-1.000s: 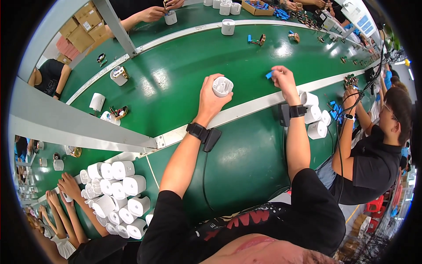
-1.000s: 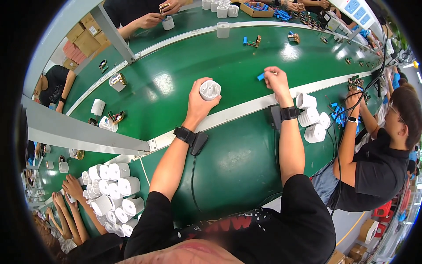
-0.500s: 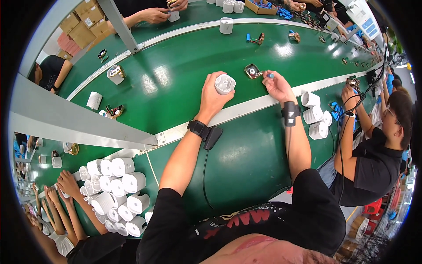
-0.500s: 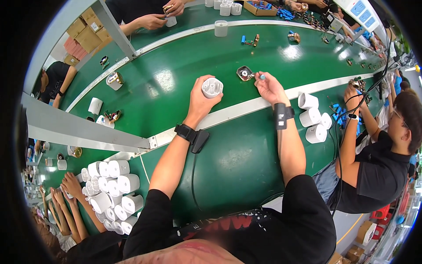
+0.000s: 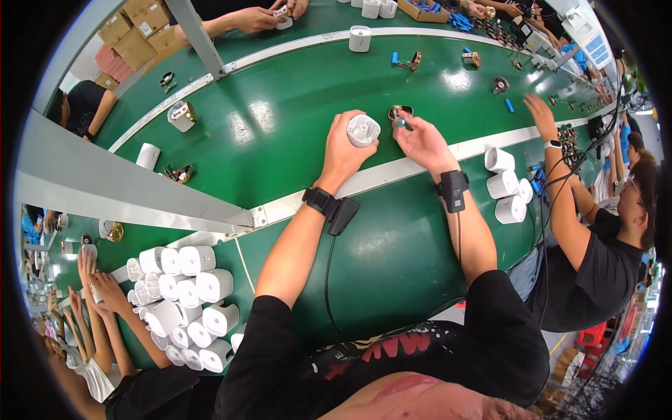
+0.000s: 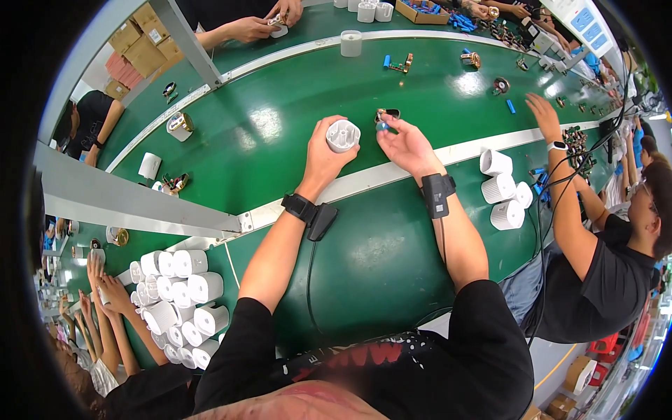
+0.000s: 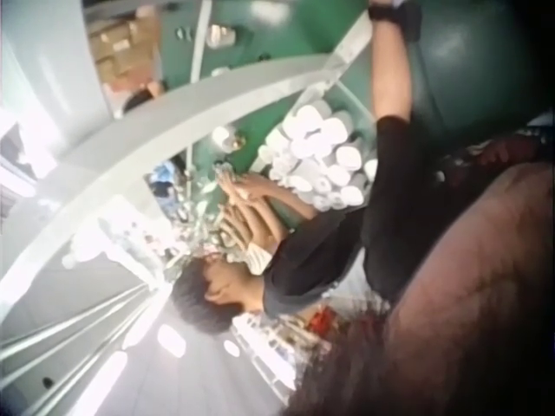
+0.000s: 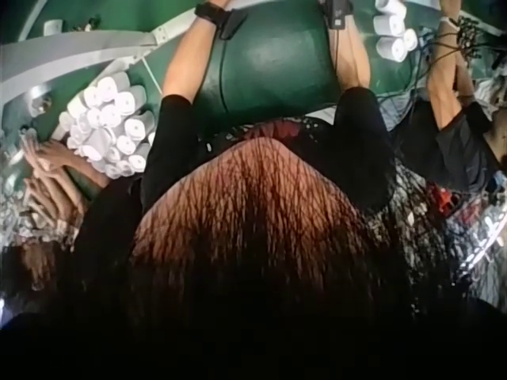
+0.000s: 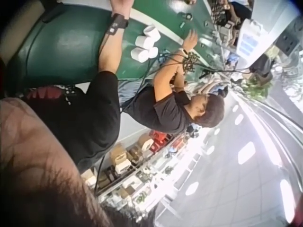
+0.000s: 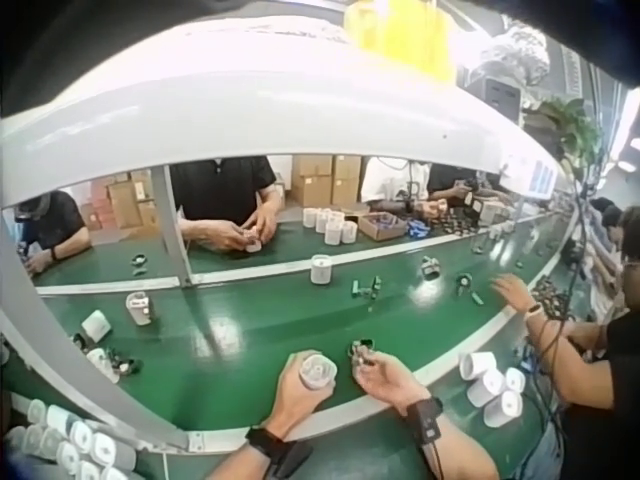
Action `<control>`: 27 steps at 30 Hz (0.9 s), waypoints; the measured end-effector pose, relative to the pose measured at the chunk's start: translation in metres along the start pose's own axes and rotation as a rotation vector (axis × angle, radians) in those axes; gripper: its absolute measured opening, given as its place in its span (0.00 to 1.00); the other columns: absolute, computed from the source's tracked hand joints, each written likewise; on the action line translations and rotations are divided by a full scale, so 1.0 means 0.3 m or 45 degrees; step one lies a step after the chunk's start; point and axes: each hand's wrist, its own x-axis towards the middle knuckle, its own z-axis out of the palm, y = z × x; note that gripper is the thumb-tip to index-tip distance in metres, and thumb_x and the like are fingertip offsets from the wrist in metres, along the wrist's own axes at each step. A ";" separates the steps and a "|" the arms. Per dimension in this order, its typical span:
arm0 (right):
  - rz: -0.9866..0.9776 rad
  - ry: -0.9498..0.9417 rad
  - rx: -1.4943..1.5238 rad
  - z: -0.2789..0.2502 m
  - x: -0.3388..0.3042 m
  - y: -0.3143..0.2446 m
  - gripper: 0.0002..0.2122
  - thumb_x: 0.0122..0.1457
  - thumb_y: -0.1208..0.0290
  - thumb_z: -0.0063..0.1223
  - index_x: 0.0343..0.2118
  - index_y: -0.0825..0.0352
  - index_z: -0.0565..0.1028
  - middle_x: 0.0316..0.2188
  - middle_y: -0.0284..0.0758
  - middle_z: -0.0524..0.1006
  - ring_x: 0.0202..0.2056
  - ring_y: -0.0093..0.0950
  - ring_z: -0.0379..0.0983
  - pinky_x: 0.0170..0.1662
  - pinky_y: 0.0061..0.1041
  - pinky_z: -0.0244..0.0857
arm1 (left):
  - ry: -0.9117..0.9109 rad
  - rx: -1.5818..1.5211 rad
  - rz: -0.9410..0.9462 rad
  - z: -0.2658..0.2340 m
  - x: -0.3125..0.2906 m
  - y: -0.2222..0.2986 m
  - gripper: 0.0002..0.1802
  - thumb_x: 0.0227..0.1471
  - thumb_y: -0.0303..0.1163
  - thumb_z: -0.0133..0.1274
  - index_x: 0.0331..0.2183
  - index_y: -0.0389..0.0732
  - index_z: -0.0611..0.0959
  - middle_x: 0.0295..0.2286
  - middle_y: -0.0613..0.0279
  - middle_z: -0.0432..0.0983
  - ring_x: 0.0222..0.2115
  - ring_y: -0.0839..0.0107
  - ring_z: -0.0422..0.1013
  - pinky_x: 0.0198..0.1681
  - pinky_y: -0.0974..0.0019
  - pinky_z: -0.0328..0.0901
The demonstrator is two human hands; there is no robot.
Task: Manually assembling small white cylindrical components on a production line.
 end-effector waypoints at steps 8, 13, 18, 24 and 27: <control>-0.859 0.268 -1.237 0.085 -0.016 0.081 0.15 0.62 0.78 0.51 0.52 0.73 0.73 0.43 0.37 0.79 0.39 0.22 0.74 0.45 0.21 0.71 | -0.089 -0.003 0.024 -0.015 -0.008 0.022 0.31 0.33 0.25 0.68 0.43 0.40 0.75 0.39 0.57 0.70 0.41 0.57 0.71 0.46 0.59 0.67; -1.119 0.087 -1.586 0.105 -0.027 0.108 0.13 0.60 0.82 0.53 0.48 0.74 0.76 0.44 0.38 0.80 0.43 0.22 0.75 0.46 0.21 0.70 | -0.121 -0.043 0.031 -0.012 -0.008 0.023 0.33 0.31 0.25 0.69 0.44 0.40 0.75 0.39 0.58 0.70 0.41 0.58 0.71 0.46 0.59 0.67; -1.286 -0.022 -1.825 0.109 -0.028 0.123 0.13 0.58 0.83 0.55 0.46 0.72 0.78 0.42 0.37 0.81 0.41 0.22 0.75 0.46 0.21 0.70 | -0.141 -0.013 0.062 -0.009 -0.003 0.010 0.33 0.31 0.26 0.69 0.44 0.39 0.76 0.39 0.58 0.70 0.42 0.59 0.71 0.46 0.59 0.67; -1.409 0.034 -2.078 0.141 -0.052 0.147 0.12 0.53 0.82 0.61 0.42 0.68 0.81 0.38 0.36 0.82 0.37 0.22 0.76 0.43 0.22 0.70 | -0.148 -0.018 0.082 -0.007 -0.005 0.008 0.33 0.31 0.26 0.70 0.44 0.39 0.77 0.40 0.58 0.71 0.41 0.59 0.71 0.45 0.60 0.68; -1.396 0.101 -2.134 0.158 -0.060 0.154 0.11 0.53 0.82 0.61 0.41 0.70 0.81 0.38 0.36 0.82 0.36 0.21 0.76 0.43 0.22 0.70 | -0.150 -0.031 0.071 -0.008 -0.006 0.010 0.33 0.31 0.27 0.70 0.45 0.39 0.77 0.39 0.58 0.72 0.41 0.59 0.72 0.45 0.60 0.68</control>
